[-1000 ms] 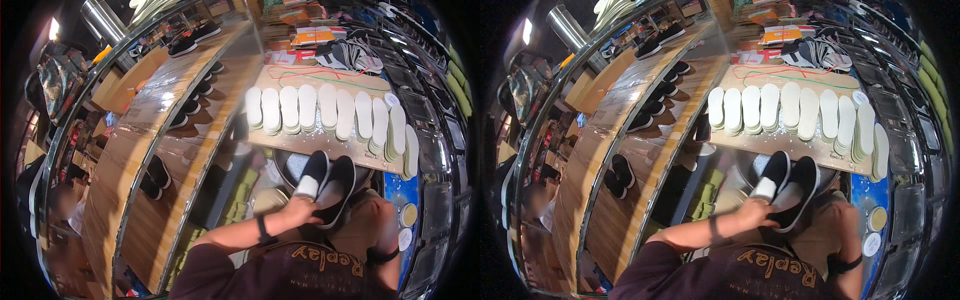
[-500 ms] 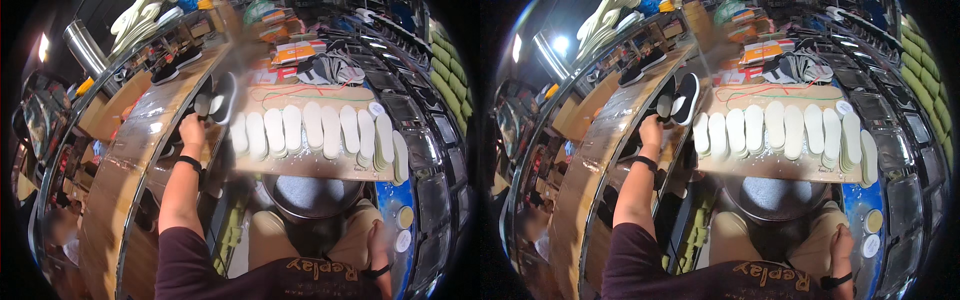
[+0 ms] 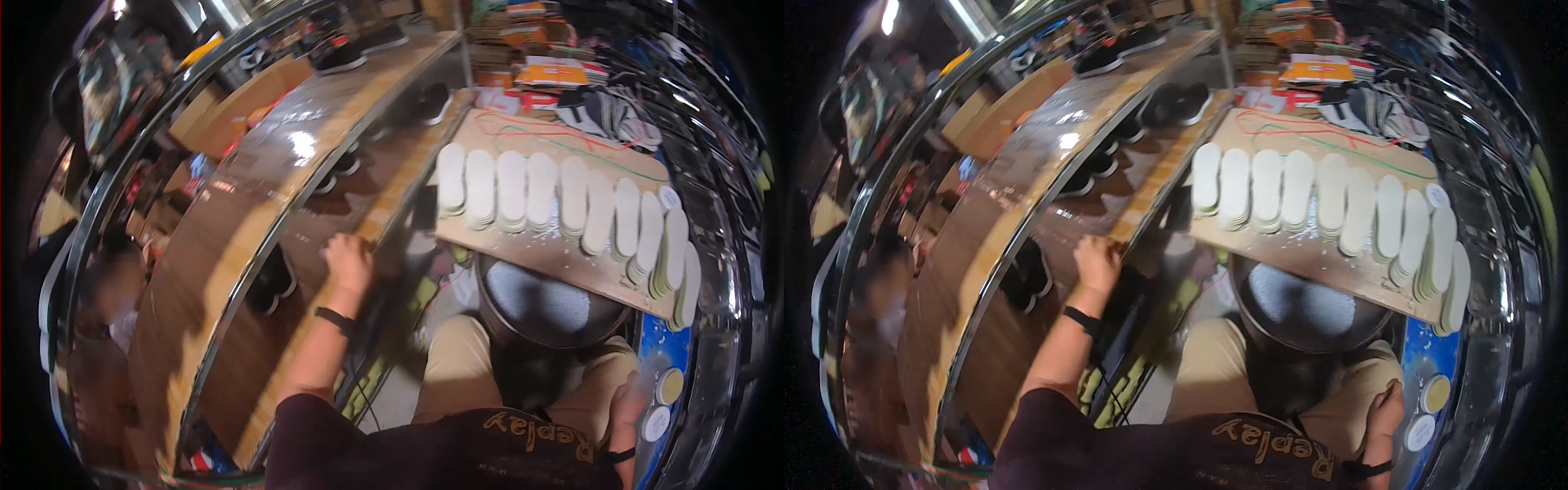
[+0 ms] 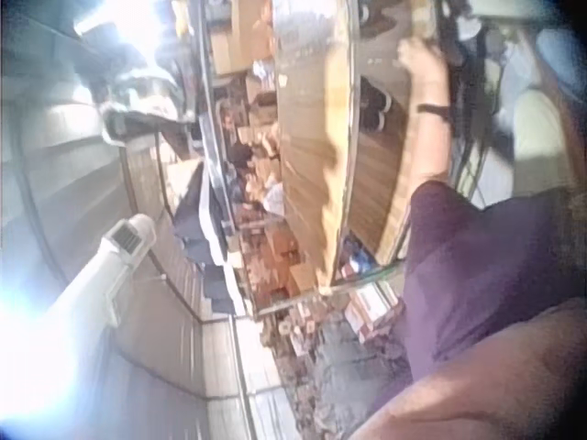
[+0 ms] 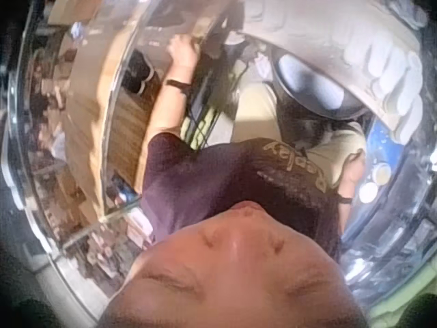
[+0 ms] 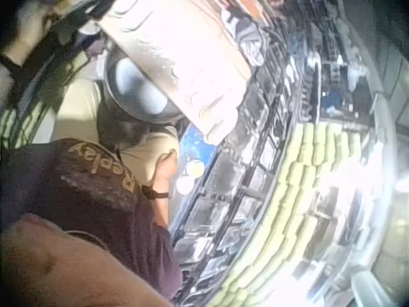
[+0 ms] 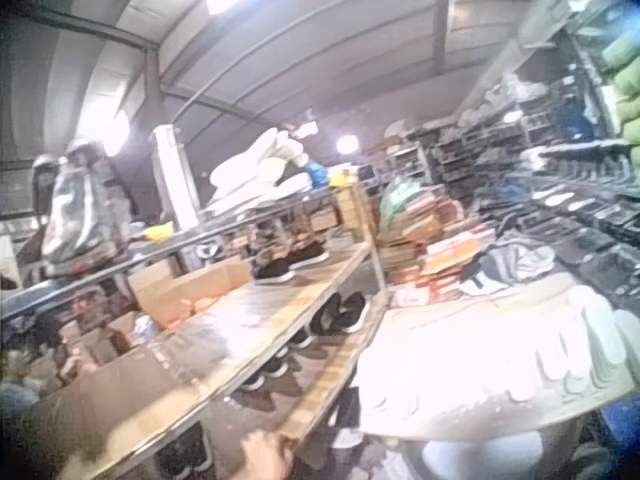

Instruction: Insert insoles and perform final trimming of shoes in a manufacturing environment.

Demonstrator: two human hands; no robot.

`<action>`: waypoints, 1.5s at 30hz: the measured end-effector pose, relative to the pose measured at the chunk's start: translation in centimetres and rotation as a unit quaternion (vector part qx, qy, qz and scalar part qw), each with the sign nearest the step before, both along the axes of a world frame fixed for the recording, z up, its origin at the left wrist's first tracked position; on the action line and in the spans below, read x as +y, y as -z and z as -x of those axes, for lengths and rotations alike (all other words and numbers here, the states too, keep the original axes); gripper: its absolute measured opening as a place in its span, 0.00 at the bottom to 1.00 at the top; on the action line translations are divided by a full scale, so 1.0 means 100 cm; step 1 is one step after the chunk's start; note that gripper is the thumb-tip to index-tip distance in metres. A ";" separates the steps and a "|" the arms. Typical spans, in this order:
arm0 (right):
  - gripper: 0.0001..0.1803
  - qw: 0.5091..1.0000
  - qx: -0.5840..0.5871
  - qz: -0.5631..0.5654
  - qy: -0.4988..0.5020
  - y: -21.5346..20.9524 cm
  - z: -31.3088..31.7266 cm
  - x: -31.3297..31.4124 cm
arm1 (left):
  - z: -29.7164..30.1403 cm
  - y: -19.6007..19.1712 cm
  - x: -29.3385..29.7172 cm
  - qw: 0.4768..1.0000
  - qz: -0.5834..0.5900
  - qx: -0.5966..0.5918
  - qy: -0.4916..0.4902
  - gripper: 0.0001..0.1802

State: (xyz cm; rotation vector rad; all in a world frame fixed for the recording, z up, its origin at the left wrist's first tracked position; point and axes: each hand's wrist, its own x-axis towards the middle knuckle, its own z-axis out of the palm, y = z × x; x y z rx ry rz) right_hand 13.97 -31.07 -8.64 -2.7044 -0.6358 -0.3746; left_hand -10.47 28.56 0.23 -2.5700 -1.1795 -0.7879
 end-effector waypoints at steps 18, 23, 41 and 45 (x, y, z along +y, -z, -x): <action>0.13 0.994 0.088 0.033 0.056 -0.023 0.015 -0.007 | 0.260 -0.060 -0.002 0.950 0.231 0.172 -0.123 0.37; 0.13 0.994 0.096 -0.023 0.034 0.009 -0.009 -0.005 | 0.396 0.001 0.034 0.963 0.095 0.240 -0.081 0.42; 0.08 0.997 0.066 0.006 0.038 0.045 -0.002 -0.052 | 0.006 0.089 -0.037 0.963 0.106 0.088 0.231 0.21; 0.11 0.959 0.205 -0.057 0.190 -0.031 -0.009 -0.093 | -0.071 0.064 -0.084 0.962 0.115 0.079 0.234 0.19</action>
